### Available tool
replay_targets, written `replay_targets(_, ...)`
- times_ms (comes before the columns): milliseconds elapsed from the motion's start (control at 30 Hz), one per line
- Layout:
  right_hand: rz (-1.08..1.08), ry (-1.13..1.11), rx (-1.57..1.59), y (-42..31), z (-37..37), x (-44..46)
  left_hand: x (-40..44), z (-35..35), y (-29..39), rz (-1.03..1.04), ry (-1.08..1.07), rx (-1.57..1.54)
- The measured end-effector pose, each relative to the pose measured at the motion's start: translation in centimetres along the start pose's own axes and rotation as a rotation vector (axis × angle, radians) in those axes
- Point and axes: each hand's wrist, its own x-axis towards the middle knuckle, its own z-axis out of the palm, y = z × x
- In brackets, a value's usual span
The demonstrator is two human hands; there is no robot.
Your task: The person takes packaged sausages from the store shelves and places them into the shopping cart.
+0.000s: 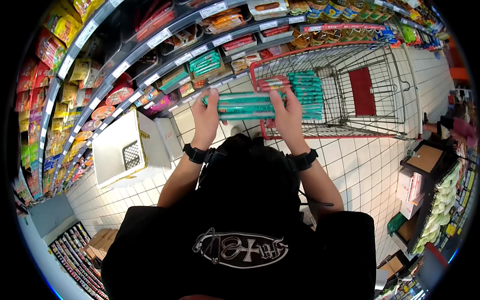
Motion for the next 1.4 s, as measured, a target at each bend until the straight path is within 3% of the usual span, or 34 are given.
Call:
replay_targets(67,0.026,0.079,-0.010,1.9,0.5,0.6,0.5,-0.7,-0.7,-0.159,-0.050,-0.027)
replay_targets(167,0.094,0.117,-0.002,3.4,0.4,1.0,1.8,-0.9,-1.8,-0.221,-0.091,-0.028)
replay_targets(333,0.144,0.306,-0.060,4.8,0.1,1.3,3.5,-0.1,-4.7,-0.263,-0.180,0.066)
replay_targets(467,0.190,0.398,-0.027,6.0,-1.2,1.9,4.3,0.7,-6.1,-0.224,-0.326,-0.051)
replay_targets(633,0.235,0.387,-0.037,8.8,-4.2,3.3,4.8,2.3,-8.6,-0.233,-0.357,-0.012)
replay_targets(833,0.259,0.331,-0.044,10.6,-8.2,5.4,5.2,6.8,-12.9,-0.188,-0.175,-0.010)
replay_targets(900,0.289,0.306,-0.147,11.3,-10.3,5.4,4.8,8.5,-14.2,-0.304,-0.083,0.085)
replay_targets(933,0.327,0.264,-0.142,12.0,-11.6,5.5,4.3,9.1,-14.9,-0.464,-0.066,0.044)
replay_targets(1033,0.373,0.211,-0.166,14.5,-16.1,6.7,3.8,12.3,-17.7,-0.598,0.006,0.200)
replay_targets(1100,0.424,0.193,-0.193,16.2,-18.7,7.5,3.0,14.5,-20.5,-0.538,0.088,0.175)
replay_targets(1167,0.458,0.223,-0.251,18.0,-20.5,8.2,2.8,14.9,-25.1,-0.652,0.085,0.240)
replay_targets(1367,0.586,0.173,-0.377,22.6,-24.4,10.0,2.9,18.2,-30.3,-0.840,0.206,0.298)
replay_targets(1400,0.580,0.127,-0.470,23.1,-24.9,10.5,3.1,17.9,-30.4,-0.886,0.124,0.299)
